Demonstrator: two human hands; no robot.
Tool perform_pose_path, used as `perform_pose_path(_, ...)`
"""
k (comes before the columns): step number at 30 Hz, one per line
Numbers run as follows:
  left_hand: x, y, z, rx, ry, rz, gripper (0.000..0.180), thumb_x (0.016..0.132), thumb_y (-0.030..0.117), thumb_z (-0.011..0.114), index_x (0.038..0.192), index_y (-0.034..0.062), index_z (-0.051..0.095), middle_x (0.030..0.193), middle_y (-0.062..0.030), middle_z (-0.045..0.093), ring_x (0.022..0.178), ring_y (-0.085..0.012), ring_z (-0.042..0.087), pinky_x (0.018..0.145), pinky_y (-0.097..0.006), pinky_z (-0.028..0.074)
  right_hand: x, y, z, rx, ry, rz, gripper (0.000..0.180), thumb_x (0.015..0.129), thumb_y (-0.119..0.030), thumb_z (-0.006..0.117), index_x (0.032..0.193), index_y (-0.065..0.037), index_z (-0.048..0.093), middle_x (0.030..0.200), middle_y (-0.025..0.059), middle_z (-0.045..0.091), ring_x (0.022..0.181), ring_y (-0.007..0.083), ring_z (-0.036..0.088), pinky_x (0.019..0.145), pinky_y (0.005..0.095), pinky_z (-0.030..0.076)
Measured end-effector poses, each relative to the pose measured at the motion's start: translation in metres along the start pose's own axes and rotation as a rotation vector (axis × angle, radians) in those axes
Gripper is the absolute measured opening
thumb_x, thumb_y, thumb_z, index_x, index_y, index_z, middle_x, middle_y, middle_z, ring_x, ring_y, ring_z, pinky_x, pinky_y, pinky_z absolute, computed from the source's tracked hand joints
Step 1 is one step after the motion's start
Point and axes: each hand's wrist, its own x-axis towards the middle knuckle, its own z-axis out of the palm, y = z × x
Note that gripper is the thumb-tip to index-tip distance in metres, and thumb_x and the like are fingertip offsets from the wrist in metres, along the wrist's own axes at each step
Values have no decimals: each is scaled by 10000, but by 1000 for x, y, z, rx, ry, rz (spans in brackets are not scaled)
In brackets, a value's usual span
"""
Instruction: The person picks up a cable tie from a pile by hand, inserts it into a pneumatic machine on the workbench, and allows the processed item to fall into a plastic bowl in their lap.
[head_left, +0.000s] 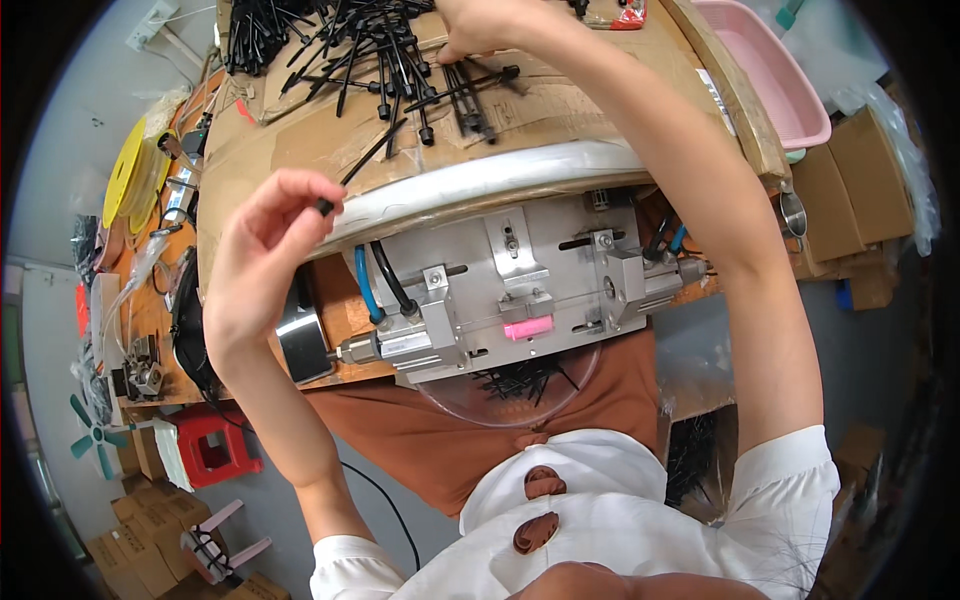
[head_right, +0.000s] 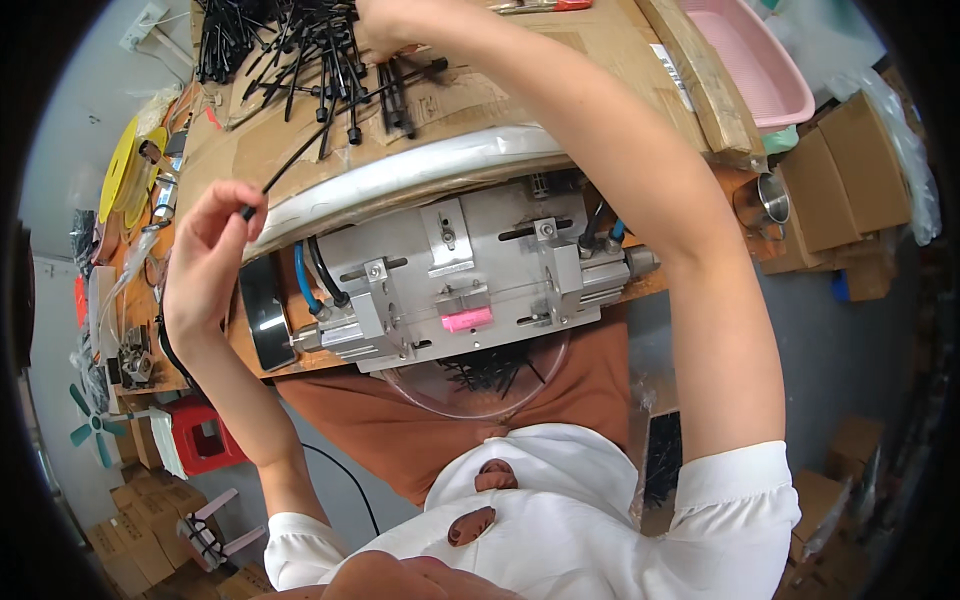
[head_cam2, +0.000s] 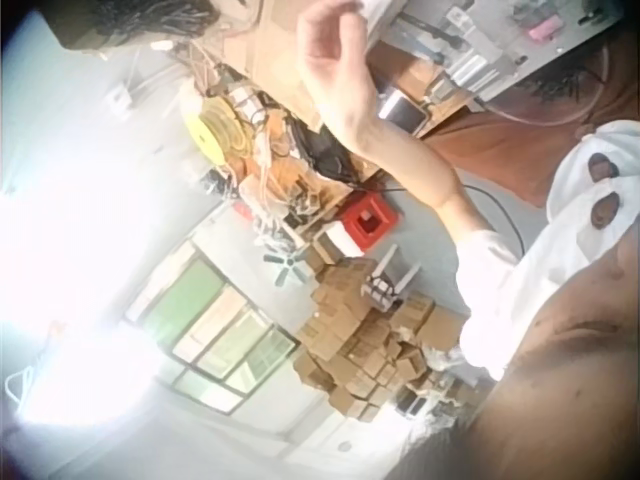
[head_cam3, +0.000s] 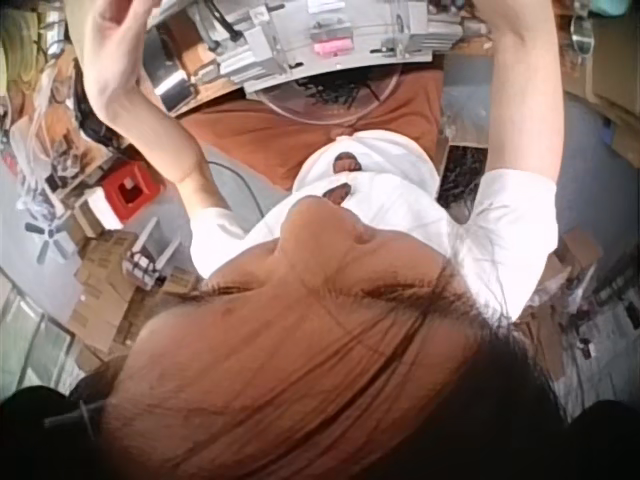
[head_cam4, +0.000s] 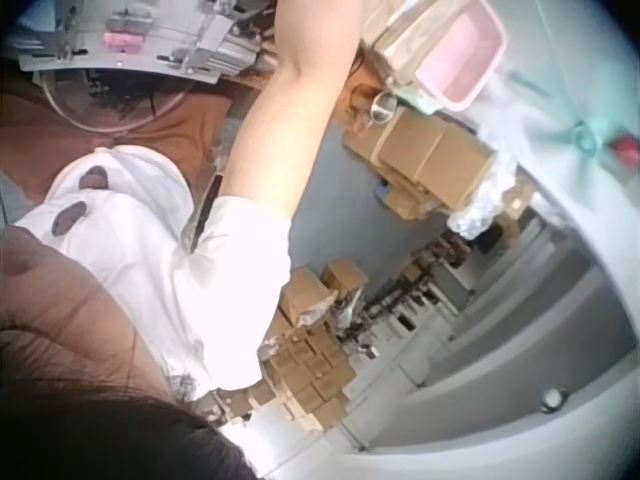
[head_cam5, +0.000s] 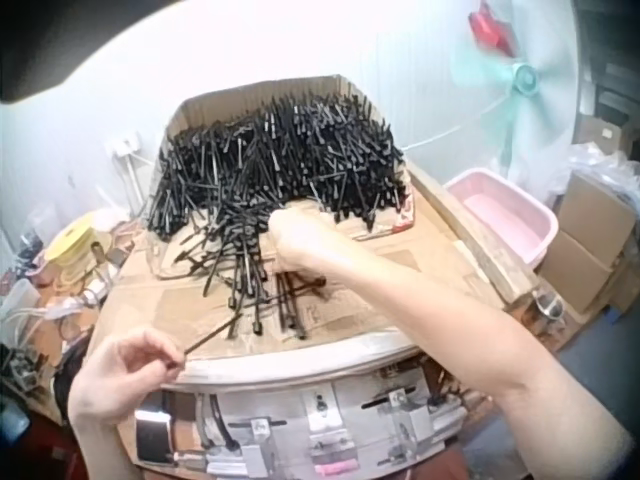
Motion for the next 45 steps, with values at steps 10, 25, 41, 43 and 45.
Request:
perform_pose_path(10,-86,-26,131,643,256,237,695,684,-136,660,1340,-24,460,923,-94,524,812,-176,504,768,-290,440,-64,16,-69,1018,2,305,255,820,-66,607,998,117,613,829,155,699,686,178,694,490,230,486)
perform_pose_path(25,-99,-68,209,1070,90,168,702,717,-53,567,1377,-100,332,997,-123,496,861,-240,489,755,-314,453,-239,-33,-54,1180,419,364,194,844,45,618,1033,47,576,950,130,674,830,168,667,521,220,511)
perform_pose_path(41,-121,-49,181,892,289,45,771,692,-41,723,1391,14,403,1039,-123,538,896,-272,480,779,-361,427,-308,-108,41,583,58,108,651,690,-50,765,1296,-23,529,610,42,547,512,165,538,464,306,427)
perform_pose_path(43,-120,-46,177,877,279,49,751,686,-43,722,1376,13,430,1018,-125,534,887,-272,481,771,-356,425,-305,-102,34,569,62,61,667,740,-132,741,1339,-15,472,633,43,549,538,155,561,459,311,438)
perform_pose_path(45,-110,-38,161,900,297,93,731,688,-42,717,1365,14,447,1002,-126,530,880,-272,481,767,-356,422,-289,-95,3,511,-52,6,650,736,-171,744,1321,-34,498,721,55,591,573,144,590,471,299,461)
